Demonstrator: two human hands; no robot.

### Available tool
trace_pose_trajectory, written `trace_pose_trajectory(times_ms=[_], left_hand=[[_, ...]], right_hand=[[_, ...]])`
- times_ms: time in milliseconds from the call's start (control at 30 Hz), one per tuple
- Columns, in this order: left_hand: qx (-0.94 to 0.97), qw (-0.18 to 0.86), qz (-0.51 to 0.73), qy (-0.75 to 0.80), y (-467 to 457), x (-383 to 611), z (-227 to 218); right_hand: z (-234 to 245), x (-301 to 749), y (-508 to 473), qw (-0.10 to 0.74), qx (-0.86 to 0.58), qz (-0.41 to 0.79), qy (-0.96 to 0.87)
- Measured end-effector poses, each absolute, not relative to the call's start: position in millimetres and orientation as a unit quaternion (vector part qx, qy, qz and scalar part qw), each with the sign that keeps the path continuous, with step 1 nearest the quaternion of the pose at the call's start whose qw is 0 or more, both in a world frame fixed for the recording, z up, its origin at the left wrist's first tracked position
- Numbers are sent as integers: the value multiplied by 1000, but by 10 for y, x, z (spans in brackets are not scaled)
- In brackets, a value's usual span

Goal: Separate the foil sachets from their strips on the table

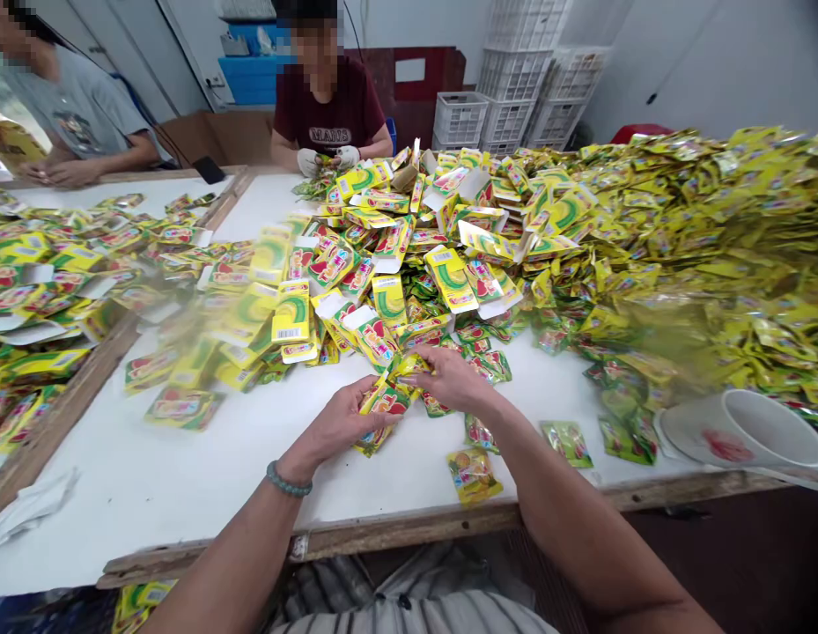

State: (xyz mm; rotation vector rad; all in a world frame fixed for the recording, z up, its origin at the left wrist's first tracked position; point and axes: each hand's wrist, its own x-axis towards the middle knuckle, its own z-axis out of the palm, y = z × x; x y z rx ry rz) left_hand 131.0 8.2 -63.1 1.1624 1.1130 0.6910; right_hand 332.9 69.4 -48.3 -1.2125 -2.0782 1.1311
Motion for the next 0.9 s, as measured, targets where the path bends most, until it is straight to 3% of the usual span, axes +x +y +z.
trace_pose_trajectory(times_ms=[200,333,733,900], left_hand=[[506,643,294,493,95,1317,-666],[472,667,294,495,95,1333,-659],[438,686,306,494,104,1329,-617],[484,661,308,484,101,1307,-574]], right_hand=[[-577,3199,618,276,-424,335,-795],[-530,3248,610,259,-401,373,-796],[-511,3224,607,356,-436,385,-731],[-481,3228,617,322,-444,404,-732]])
